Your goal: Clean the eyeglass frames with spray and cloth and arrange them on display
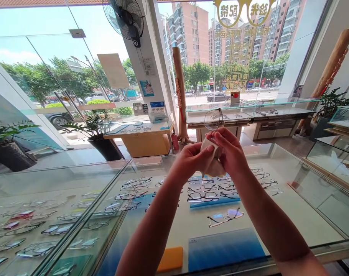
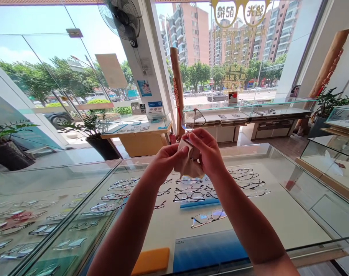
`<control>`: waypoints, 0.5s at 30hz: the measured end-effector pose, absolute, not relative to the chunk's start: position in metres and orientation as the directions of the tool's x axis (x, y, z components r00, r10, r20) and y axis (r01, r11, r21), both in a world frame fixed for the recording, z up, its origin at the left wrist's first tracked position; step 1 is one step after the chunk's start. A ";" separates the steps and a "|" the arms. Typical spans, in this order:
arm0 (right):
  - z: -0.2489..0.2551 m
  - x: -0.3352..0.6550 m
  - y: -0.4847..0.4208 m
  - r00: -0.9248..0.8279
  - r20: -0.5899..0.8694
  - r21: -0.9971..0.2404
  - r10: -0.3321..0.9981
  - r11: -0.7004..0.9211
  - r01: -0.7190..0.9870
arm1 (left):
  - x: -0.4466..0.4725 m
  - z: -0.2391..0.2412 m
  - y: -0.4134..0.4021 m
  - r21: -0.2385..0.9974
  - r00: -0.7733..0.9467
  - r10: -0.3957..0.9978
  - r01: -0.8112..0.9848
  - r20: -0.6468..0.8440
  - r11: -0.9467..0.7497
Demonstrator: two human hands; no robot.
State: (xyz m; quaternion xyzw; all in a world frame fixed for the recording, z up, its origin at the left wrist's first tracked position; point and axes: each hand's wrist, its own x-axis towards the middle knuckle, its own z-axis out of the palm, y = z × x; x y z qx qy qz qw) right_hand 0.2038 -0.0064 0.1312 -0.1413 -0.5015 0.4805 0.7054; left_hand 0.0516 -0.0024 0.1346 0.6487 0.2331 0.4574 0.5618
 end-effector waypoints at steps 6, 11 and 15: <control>0.134 0.204 -0.007 0.045 0.564 -0.699 0.825 0.505 -0.507 | 0.051 0.134 -0.002 0.923 0.489 0.791 -0.297 0.367 -0.244; 0.134 0.202 -0.008 0.013 0.573 -0.686 0.819 0.489 -0.539 | 0.054 0.134 -0.004 0.912 0.485 0.796 -0.360 0.362 -0.196; 0.133 0.202 -0.007 0.018 0.580 -0.683 0.814 0.498 -0.535 | 0.055 0.135 -0.007 0.919 0.455 0.805 -0.278 0.381 -0.278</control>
